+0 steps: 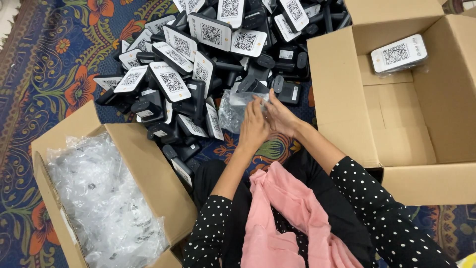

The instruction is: The person packs electronic payment notification devices into plastic bags and then places them into cardboard boxes.

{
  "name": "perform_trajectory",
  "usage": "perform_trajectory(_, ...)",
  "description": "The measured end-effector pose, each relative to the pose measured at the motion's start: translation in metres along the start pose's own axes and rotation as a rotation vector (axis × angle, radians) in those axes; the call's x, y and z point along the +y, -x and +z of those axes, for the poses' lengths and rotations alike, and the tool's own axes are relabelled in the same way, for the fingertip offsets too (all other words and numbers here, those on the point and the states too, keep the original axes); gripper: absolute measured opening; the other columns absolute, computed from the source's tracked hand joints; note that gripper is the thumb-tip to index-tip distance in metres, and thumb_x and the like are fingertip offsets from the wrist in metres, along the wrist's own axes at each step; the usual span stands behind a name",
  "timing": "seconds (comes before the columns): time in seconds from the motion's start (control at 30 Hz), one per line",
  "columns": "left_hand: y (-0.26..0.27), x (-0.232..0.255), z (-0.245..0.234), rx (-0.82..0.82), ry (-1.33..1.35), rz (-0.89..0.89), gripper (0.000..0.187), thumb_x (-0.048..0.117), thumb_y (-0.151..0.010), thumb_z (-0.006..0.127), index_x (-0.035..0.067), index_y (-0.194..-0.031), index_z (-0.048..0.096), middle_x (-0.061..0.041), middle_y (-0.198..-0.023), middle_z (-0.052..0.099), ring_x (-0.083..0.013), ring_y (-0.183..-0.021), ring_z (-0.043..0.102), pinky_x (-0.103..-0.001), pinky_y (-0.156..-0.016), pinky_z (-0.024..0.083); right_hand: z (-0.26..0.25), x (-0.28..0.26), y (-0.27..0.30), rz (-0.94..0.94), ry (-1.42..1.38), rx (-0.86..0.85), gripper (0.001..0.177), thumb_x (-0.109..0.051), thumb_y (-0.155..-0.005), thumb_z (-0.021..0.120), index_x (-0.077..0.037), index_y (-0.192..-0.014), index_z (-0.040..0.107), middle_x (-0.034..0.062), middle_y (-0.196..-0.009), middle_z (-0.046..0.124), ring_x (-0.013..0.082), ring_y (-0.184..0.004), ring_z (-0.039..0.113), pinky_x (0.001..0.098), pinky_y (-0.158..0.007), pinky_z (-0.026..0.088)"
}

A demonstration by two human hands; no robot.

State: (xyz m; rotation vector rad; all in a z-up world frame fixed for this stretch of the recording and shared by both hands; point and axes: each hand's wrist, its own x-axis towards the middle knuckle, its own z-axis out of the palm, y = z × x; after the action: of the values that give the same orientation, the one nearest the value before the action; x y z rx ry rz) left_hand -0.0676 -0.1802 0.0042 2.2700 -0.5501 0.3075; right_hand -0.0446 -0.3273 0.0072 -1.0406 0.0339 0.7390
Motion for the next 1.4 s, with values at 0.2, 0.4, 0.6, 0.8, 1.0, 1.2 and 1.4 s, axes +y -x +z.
perform_trajectory(0.2, -0.005, -0.026, -0.018, 0.05, 0.014, -0.097, 0.05, -0.015, -0.081, 0.056, 0.005, -0.127, 0.051, -0.019, -0.125, 0.056, -0.0407, -0.116, 0.06, -0.048, -0.095, 0.053, -0.026, 0.007, -0.01, -0.163, 0.148, -0.034, 0.074, -0.061, -0.105, 0.038, -0.007, -0.155, 0.042, 0.0241, -0.149, 0.056, 0.0321, -0.134, 0.061, 0.0467, -0.108, 0.055)
perform_trajectory(0.4, -0.012, -0.055, -0.046, 0.303, -0.122, -0.098, 0.027, -0.012, -0.078, 0.064, 0.01, -0.094, 0.064, -0.007, -0.107, 0.063, -0.0302, -0.103, 0.066, -0.043, -0.083, 0.054, -0.055, 0.005, -0.023, -0.254, 1.06, 0.756, 0.035, -0.032, -0.105, 0.058, -0.014, -0.134, 0.067, 0.0151, -0.139, 0.076, 0.024, -0.119, 0.077, 0.0348, -0.099, 0.061)
perform_trajectory(0.6, -0.015, -0.057, -0.044, 0.35, -0.074, -0.122, 0.025, -0.011, -0.076, 0.065, 0.01, -0.088, 0.062, -0.004, -0.11, 0.067, -0.0262, -0.093, 0.071, -0.038, -0.072, 0.056, -0.027, 0.017, -0.064, -0.132, 2.13, 0.324, 0.086, -0.04, -0.076, 0.082, -0.027, -0.152, 0.044, 0.0243, -0.165, 0.014, 0.043, -0.154, 0.016, 0.0575, -0.123, 0.024)
perform_trajectory(0.8, -0.017, -0.047, -0.055, 0.307, -0.087, -0.059, 0.03, -0.008, -0.082, 0.066, 0.004, -0.105, 0.05, -0.01, -0.114, 0.061, -0.0365, -0.099, 0.068, -0.045, -0.077, 0.055, -0.028, 0.018, -0.083, -0.204, 2.114, 0.28, 0.096, -0.048, -0.075, 0.08, -0.023, -0.155, 0.033, 0.0222, -0.163, 0.017, 0.0432, -0.151, 0.015, 0.0579, -0.118, 0.029)
perform_trajectory(1.0, -0.022, -0.036, -0.07, 0.167, -0.132, 0.049, 0.016, -0.006, -0.076, 0.07, 0.008, -0.082, 0.064, -0.007, -0.117, 0.065, -0.027, -0.097, 0.07, -0.04, -0.075, 0.056, -0.026, -0.012, -0.038, -0.148, 1.471, 0.717, 0.045, -0.05, -0.114, 0.061, -0.013, -0.137, 0.059, 0.0147, -0.122, 0.075, 0.0311, -0.117, 0.07, 0.0458, -0.095, 0.059)
perform_trajectory(1.2, -0.039, -0.013, -0.084, 0.032, -0.25, 0.173, 0.035, -0.009, -0.067, 0.064, 0.012, -0.093, 0.076, -0.001, -0.127, 0.069, -0.0295, -0.112, 0.063, -0.039, -0.081, 0.058, -0.052, -0.033, 0.052, -0.361, -0.074, 0.632, 0.043, -0.041, -0.1, 0.059, -0.011, -0.13, 0.058, 0.0032, -0.117, 0.072, 0.018, -0.106, 0.071, 0.0463, -0.081, 0.065)
perform_trajectory(1.4, -0.062, -0.018, -0.057, 0.016, -0.277, 0.19, 0.041, -0.01, -0.08, 0.066, 0.01, -0.115, 0.074, -0.004, -0.119, 0.073, -0.0308, -0.11, 0.062, -0.041, -0.085, 0.056, -0.074, -0.012, 0.117, -0.411, -0.296, 0.398, 0.041, -0.044, -0.104, 0.057, -0.016, -0.134, 0.059, -0.0004, -0.119, 0.073, 0.013, -0.102, 0.07, 0.0394, -0.078, 0.062)
